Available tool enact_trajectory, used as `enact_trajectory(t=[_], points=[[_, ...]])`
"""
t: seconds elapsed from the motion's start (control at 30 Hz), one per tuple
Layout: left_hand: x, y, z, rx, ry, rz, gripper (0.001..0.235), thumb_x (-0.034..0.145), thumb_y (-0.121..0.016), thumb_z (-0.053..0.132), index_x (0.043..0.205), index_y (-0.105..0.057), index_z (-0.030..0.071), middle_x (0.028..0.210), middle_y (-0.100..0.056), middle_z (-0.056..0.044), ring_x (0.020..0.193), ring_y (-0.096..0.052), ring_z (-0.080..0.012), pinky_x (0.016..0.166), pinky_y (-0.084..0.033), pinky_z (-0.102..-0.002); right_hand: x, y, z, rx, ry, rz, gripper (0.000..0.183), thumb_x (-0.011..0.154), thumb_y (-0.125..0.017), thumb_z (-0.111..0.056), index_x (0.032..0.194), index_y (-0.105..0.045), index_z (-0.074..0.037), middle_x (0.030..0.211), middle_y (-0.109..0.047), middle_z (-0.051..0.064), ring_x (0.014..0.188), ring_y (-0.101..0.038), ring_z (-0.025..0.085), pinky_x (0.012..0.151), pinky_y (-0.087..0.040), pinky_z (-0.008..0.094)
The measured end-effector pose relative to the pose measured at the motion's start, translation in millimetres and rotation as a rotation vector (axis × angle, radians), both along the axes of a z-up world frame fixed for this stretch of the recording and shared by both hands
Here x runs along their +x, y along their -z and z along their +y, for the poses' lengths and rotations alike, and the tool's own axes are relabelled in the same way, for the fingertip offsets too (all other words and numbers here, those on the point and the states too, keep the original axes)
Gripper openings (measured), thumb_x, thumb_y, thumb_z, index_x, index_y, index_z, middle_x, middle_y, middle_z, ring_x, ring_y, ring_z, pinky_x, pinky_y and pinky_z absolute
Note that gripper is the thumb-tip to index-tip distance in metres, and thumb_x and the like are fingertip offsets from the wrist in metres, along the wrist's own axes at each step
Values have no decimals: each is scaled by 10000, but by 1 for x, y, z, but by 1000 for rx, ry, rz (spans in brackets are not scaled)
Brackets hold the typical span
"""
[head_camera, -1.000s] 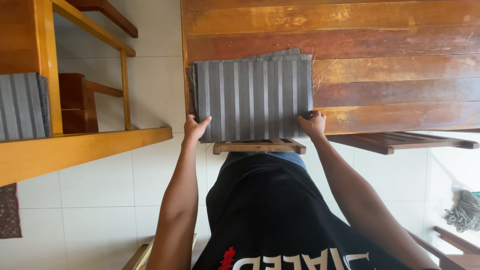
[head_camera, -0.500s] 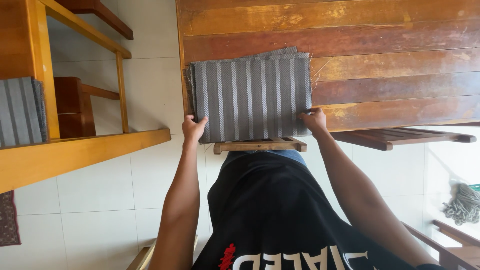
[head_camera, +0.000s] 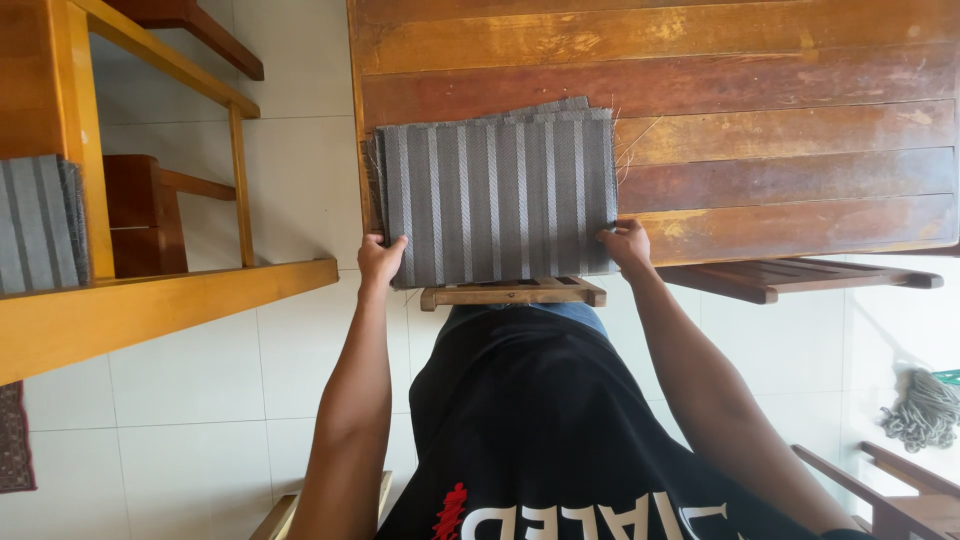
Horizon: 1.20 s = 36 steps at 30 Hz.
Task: Stacking placemats from dining tables and mopping the tiled floor in a dining area.
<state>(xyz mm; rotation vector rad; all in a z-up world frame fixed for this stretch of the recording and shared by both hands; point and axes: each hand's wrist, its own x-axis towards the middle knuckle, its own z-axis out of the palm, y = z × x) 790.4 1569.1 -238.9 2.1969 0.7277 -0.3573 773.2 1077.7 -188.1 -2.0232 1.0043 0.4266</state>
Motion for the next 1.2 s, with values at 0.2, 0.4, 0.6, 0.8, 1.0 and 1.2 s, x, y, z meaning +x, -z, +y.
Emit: enact_trajectory(t=[0.2,0.4,0.6,0.8,1.0,1.2], points=[[-4,-17,-11,51,-30,60,617,845,-798,358,1268,-586,-39,1114,-691,-242,1029,-712,-350,933,-570,-414,-10,-7,-9,61,35,-66,463,800,-787,-150,1249,-718,-63,1003,-737,124,866,-694,207,770,-555,346],[-15,-4,-11,160,-69,-17,655,872,-798,324,1327,-559,-83,1232,-580,-314,1093,-630,-414,948,-525,-459,-31,11,-21,346,233,-314,322,930,-732,-135,1232,-757,-26,1042,-759,88,860,-657,148,764,-525,300],[-2,-65,-35,187,63,155,673,870,-750,441,1406,-565,79,1368,-488,-238,1260,-525,-414,987,-473,-533,-20,-31,8,237,101,-206,411,872,-781,-162,1259,-715,-40,1107,-745,121,1018,-683,181,907,-518,309],[-12,-11,-9,146,196,-64,728,851,-816,441,1409,-584,35,1317,-532,-293,1214,-574,-431,1028,-499,-488,-13,24,-22,377,41,-256,549,853,-792,-213,1354,-651,-36,1231,-733,144,1098,-692,210,962,-534,331],[-11,-33,-12,40,20,90,662,875,-778,381,1367,-570,-12,1195,-652,-241,1130,-679,-354,1018,-537,-437,-5,-17,7,87,-30,-86,631,806,-816,-202,1383,-614,-46,1248,-690,156,1072,-685,223,925,-545,352],[-19,-44,-23,99,-17,115,606,892,-788,287,1353,-511,6,1246,-514,-244,1132,-583,-383,983,-510,-465,-18,-23,10,133,56,-98,571,774,-786,-169,1310,-646,-30,1182,-746,180,1012,-705,227,875,-569,365]])
